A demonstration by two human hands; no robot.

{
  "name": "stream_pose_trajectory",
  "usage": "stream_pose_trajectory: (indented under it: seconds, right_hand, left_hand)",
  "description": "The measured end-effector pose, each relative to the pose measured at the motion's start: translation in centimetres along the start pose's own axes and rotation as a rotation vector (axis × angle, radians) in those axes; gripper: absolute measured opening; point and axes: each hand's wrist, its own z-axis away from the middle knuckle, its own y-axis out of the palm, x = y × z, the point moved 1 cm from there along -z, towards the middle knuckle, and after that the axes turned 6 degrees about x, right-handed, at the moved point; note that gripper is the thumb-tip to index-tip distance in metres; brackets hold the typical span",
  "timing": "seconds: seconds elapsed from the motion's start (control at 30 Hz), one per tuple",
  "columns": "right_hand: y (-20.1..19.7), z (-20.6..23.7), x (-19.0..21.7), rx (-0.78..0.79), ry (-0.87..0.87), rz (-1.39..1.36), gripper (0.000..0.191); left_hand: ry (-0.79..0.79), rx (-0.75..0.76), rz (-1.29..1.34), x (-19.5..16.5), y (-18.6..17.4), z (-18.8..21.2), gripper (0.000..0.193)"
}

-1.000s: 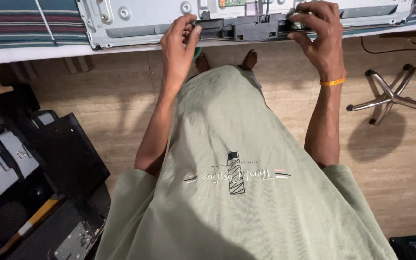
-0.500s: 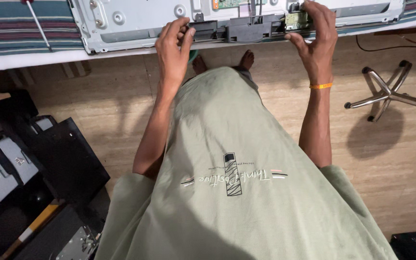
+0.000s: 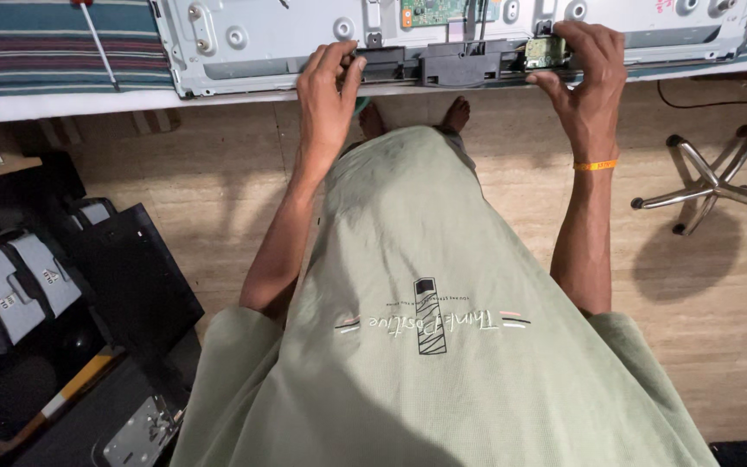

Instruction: The person uses a screwdriver to remove screws from a disassembled television chassis on a workbench, then removes a small circuit board and places it on the bench. The person later picks up the board and reconnects a cable to it.

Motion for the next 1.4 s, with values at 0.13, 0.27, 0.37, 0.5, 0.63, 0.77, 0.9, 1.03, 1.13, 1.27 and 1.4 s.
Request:
stream_pose_trajectory:
  seconds: [0.13,0.27,0.37,0.5,0.63,0.77,0.9,1.03,1.13,1.27,1.4]
  right_hand:
    - [-0.4,0.0,0.2,0.024,0.041,-0.013,0.061]
    - [-0.3,0.8,0.2,0.050,0.092,-0.041,0.069]
    - [0.5,1.9,0.3,-0.127,0.047,-0.039,0.086]
    - [2.8,3.1,0.5,-0.125,0.182,0.158,0.088]
    - [5.1,3.1,1.3,0.059,0.183,0.380,0.100]
    - [5.0,3.0,2.3,0.135,0.220,0.337,0.103]
    - [4.2,2.7,3.2,0.110,0.245,0.251,0.096]
    - [3.8,1.4,3.9,-0.115,0.202,0.142,0.065]
    - [3.2,0.0,4.2,-0.223,0.161,0.010,0.033]
    - [2.1,-1.9,4.2,-0.217,0.118,-0.037,0.011]
    - [1.6,-2.5,3.9,-0.243,0.033,0.055,0.012]
  left_hand:
    - [0.011,0.039,-0.047,-0.4,-0.5,0.0,0.018]
    - [-0.060,0.065,-0.018,-0.8,-0.6,0.2,0.024]
    - [0.020,0.005,-0.149,-1.4,-0.2,1.2,0.033]
    - [0.156,0.059,-0.423,-2.1,1.6,2.6,0.056]
    - [0.184,0.372,-0.646,-1.8,3.7,3.1,0.092]
    - [0.191,0.367,-0.690,-1.4,4.2,3.2,0.098]
    - [0.200,0.374,-0.630,-1.4,4.0,3.3,0.099]
    - [0.197,0.336,-0.555,-2.0,4.0,2.9,0.093]
    - [0.170,0.283,-0.471,-2.4,4.0,2.4,0.078]
    - [0.201,0.150,-0.362,-2.5,3.0,2.2,0.050]
    - [0.175,0.067,-0.295,-1.8,0.8,2.9,0.036]
